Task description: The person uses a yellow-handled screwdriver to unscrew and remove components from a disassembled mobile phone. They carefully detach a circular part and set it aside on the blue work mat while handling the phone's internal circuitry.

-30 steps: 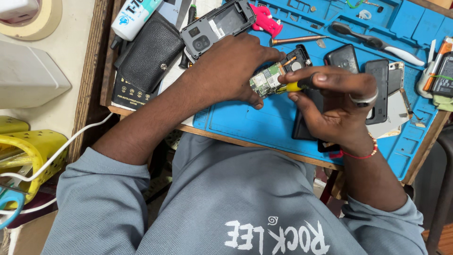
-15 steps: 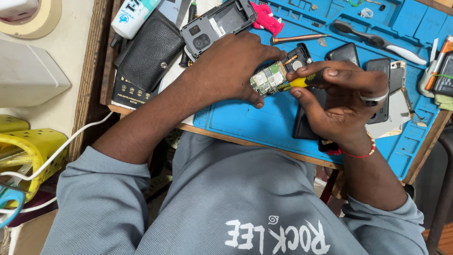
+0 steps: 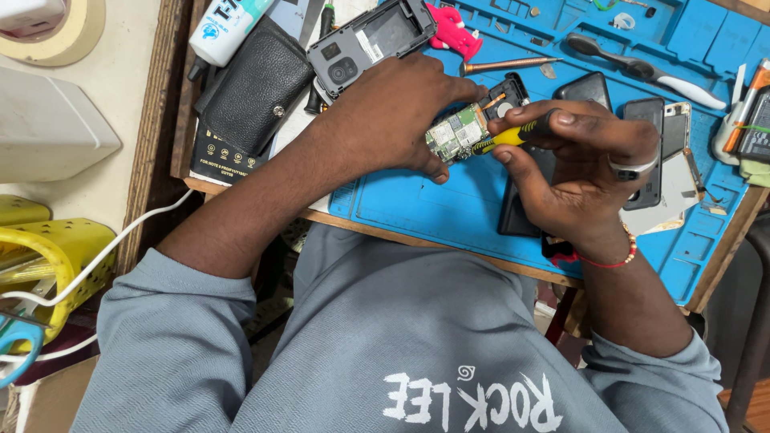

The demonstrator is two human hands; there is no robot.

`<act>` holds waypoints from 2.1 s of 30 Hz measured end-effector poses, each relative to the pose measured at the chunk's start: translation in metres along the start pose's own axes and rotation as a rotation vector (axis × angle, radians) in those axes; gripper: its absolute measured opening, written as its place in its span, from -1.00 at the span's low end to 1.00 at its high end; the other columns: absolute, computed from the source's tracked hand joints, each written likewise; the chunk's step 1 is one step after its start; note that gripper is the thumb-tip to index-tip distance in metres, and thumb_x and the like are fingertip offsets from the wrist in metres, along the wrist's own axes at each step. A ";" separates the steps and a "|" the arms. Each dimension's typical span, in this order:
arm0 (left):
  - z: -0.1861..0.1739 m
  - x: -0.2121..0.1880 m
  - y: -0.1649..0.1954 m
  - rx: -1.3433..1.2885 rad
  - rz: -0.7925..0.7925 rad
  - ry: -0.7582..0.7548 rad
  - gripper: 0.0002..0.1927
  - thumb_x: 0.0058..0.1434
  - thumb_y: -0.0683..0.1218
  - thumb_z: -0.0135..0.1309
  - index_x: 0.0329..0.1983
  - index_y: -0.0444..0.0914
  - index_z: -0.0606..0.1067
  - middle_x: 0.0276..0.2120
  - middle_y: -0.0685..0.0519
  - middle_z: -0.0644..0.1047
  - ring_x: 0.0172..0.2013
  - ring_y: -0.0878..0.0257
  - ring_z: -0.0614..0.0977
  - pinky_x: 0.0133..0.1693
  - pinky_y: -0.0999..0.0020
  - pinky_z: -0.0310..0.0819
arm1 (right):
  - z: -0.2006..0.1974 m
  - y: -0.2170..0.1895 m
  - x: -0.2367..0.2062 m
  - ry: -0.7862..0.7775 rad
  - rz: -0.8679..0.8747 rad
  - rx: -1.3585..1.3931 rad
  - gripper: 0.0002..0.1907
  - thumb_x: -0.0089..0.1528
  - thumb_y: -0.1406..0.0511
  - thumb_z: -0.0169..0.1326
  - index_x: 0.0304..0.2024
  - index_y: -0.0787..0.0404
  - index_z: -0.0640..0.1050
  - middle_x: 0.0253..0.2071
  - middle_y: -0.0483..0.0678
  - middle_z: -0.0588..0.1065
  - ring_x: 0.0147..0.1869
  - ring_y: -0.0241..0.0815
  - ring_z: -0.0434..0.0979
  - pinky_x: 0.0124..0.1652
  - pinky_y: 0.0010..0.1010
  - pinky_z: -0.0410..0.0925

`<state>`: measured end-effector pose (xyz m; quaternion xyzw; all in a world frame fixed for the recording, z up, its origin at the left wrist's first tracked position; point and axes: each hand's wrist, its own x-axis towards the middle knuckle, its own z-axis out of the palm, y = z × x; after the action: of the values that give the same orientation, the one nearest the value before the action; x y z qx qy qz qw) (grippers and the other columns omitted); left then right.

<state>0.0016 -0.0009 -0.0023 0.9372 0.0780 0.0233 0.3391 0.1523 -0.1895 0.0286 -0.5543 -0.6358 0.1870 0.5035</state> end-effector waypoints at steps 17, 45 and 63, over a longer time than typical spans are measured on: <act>0.001 0.000 0.001 0.009 -0.006 -0.005 0.02 -0.35 0.21 0.58 0.26 -0.09 0.49 -0.17 -0.15 0.57 -0.08 -0.12 0.60 -0.05 -0.04 0.50 | -0.001 -0.014 0.006 0.122 -0.060 -0.365 -0.43 0.10 0.49 0.49 -0.03 0.33 0.36 -0.14 0.20 0.49 -0.08 -0.05 0.64 -0.18 -0.29 0.59; 0.005 0.002 0.000 0.042 0.004 0.013 0.01 -0.34 0.22 0.57 0.24 -0.10 0.49 -0.15 -0.11 0.59 -0.06 -0.07 0.60 -0.02 -0.01 0.50 | 0.001 -0.006 0.001 0.038 -0.039 -0.071 -0.41 0.27 0.59 0.33 0.12 0.25 0.23 0.10 0.14 0.42 0.12 -0.08 0.61 0.07 -0.31 0.62; 0.003 0.001 -0.002 0.014 0.064 0.038 -0.01 -0.34 0.21 0.58 0.22 -0.14 0.50 -0.17 -0.12 0.59 -0.05 -0.10 0.61 -0.01 -0.04 0.48 | 0.011 0.002 -0.005 0.042 -0.135 -0.197 -0.25 0.14 0.44 0.35 0.14 0.36 0.08 0.01 0.22 0.30 0.12 0.09 0.55 0.07 -0.20 0.58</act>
<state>0.0030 -0.0013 -0.0057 0.9410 0.0545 0.0513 0.3302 0.1435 -0.1901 0.0207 -0.5606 -0.6764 0.0778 0.4713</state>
